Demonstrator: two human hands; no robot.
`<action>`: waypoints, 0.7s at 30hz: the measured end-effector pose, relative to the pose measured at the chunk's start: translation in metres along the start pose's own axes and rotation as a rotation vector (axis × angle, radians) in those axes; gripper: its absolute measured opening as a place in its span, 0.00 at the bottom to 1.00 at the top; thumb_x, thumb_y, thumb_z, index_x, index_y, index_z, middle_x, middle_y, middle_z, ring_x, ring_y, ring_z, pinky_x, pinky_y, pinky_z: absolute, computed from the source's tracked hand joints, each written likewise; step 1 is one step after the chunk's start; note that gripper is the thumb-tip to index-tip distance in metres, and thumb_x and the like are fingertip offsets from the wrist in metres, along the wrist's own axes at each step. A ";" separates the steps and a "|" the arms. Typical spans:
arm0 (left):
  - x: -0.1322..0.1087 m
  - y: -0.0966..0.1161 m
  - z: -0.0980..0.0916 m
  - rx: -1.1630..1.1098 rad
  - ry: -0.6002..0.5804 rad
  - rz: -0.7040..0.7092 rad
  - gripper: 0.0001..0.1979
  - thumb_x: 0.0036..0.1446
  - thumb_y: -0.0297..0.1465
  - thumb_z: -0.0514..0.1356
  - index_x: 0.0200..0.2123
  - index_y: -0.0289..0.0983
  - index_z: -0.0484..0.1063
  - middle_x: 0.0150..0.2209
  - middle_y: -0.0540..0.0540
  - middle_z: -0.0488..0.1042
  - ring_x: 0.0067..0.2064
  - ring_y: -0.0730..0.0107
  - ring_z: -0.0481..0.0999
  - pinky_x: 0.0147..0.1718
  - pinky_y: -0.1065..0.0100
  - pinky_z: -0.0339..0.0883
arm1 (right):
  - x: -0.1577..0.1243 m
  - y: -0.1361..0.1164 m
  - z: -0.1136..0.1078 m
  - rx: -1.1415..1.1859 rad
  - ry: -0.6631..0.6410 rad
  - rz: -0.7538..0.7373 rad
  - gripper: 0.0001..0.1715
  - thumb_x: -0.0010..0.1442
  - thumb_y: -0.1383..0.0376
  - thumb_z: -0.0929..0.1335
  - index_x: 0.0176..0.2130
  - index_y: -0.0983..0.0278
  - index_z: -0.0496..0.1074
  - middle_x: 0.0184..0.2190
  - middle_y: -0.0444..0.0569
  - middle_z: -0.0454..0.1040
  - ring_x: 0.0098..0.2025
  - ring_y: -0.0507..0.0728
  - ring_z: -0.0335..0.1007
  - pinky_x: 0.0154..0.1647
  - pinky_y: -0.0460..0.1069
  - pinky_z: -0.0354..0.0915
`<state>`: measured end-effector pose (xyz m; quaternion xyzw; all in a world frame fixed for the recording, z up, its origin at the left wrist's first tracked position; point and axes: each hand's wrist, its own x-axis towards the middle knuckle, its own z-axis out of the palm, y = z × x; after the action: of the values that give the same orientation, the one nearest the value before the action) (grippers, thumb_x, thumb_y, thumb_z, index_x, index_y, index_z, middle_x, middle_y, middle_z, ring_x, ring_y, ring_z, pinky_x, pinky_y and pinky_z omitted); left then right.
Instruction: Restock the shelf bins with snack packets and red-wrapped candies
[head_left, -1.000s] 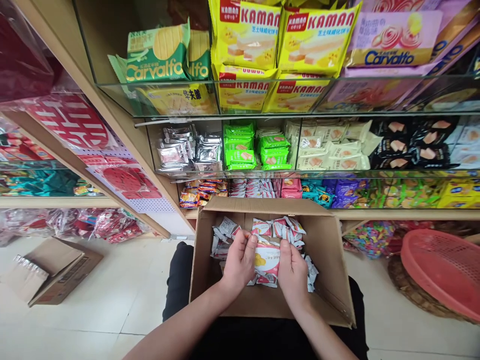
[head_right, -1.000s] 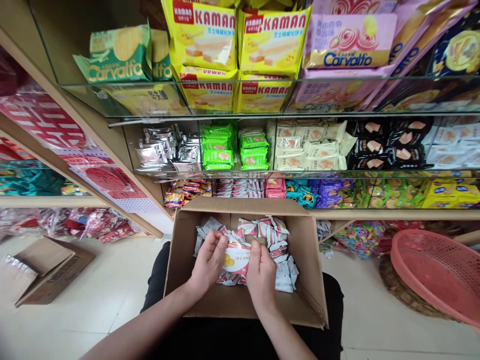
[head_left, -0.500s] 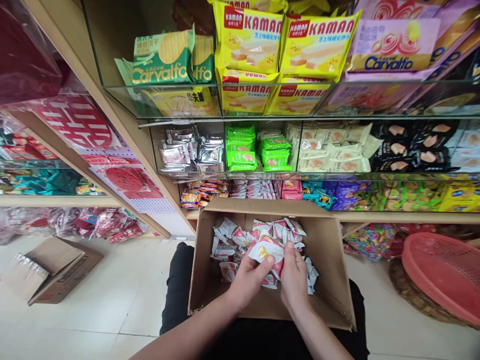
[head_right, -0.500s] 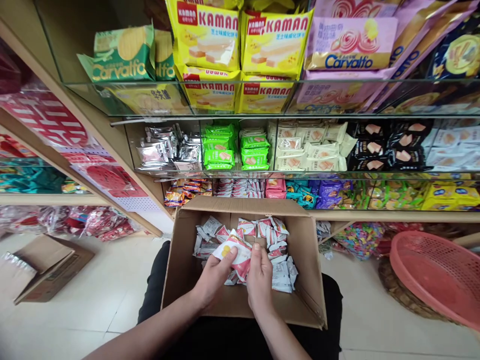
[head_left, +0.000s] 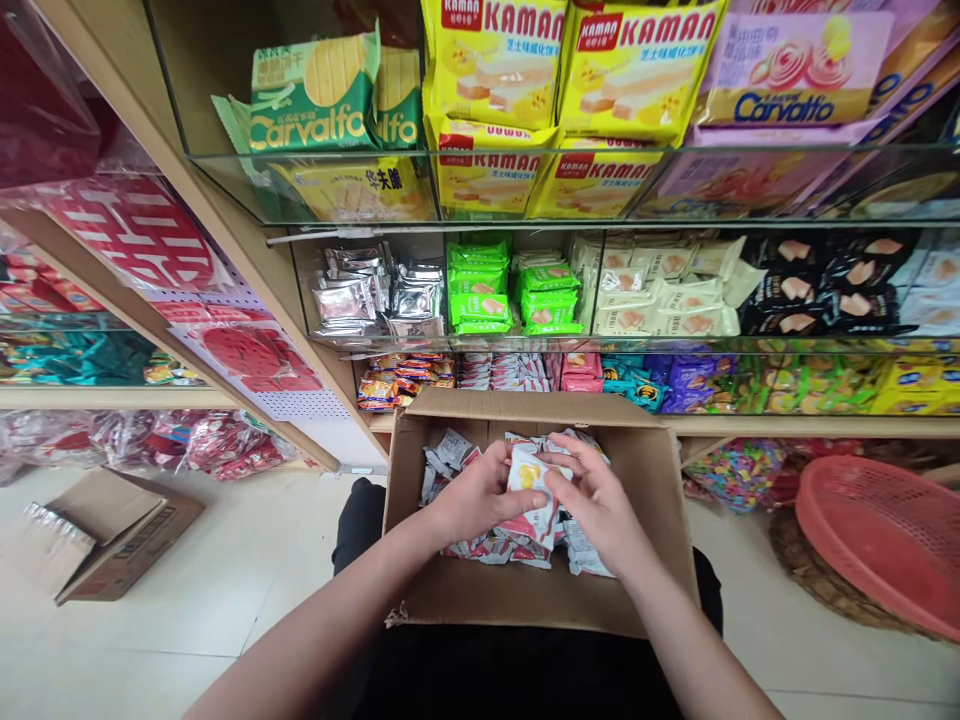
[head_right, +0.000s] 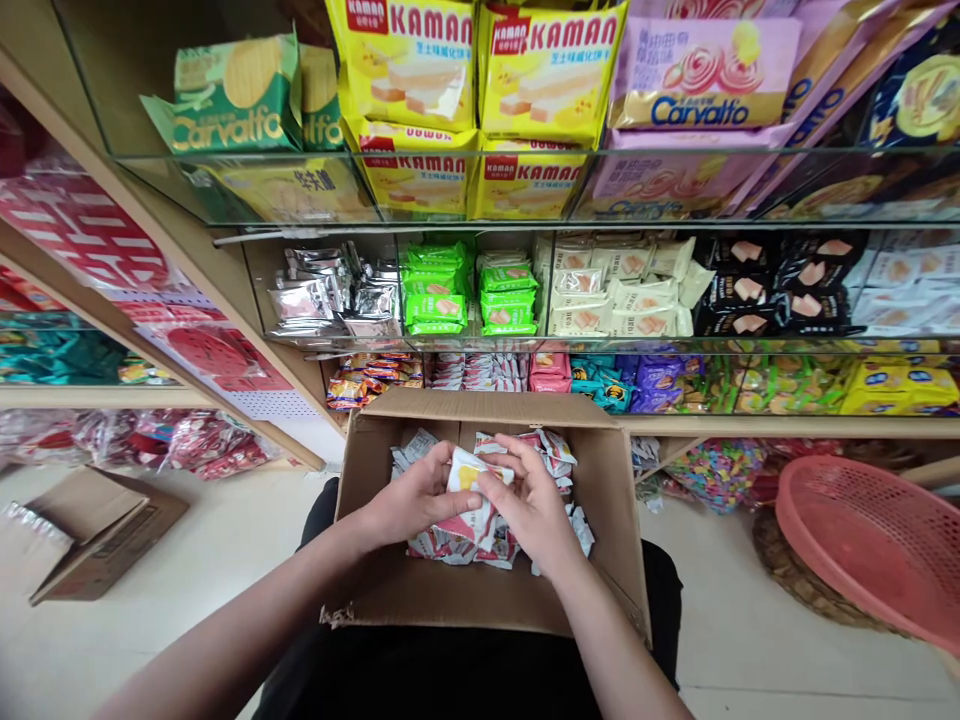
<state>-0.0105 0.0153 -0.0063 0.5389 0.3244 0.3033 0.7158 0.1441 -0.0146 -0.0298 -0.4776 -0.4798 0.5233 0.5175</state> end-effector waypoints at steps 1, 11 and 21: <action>0.000 0.000 0.000 -0.008 -0.034 -0.025 0.21 0.41 0.32 0.64 0.37 0.37 0.56 0.28 0.53 0.67 0.29 0.77 0.68 0.29 0.72 0.62 | 0.002 -0.003 -0.002 -0.021 -0.052 0.026 0.24 0.49 0.59 0.67 0.46 0.60 0.62 0.42 0.49 0.69 0.44 0.55 0.65 0.42 0.50 0.62; -0.003 0.018 -0.025 0.573 0.214 0.154 0.17 0.51 0.38 0.55 0.42 0.36 0.61 0.29 0.48 0.70 0.29 0.74 0.69 0.28 0.71 0.64 | 0.014 -0.011 -0.023 -0.077 -0.204 0.134 0.17 0.48 0.58 0.68 0.37 0.65 0.67 0.33 0.48 0.73 0.34 0.55 0.69 0.35 0.50 0.64; 0.039 0.039 -0.117 1.623 0.463 -0.063 0.20 0.57 0.42 0.42 0.35 0.38 0.69 0.32 0.45 0.73 0.34 0.67 0.71 0.32 0.69 0.60 | 0.133 -0.012 -0.038 -1.016 -0.134 -0.304 0.13 0.50 0.67 0.64 0.39 0.61 0.68 0.35 0.47 0.73 0.37 0.56 0.67 0.38 0.50 0.61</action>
<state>-0.0827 0.1226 0.0020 0.8010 0.5950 0.0589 0.0302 0.1824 0.1187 -0.0215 -0.5587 -0.7685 0.1737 0.2590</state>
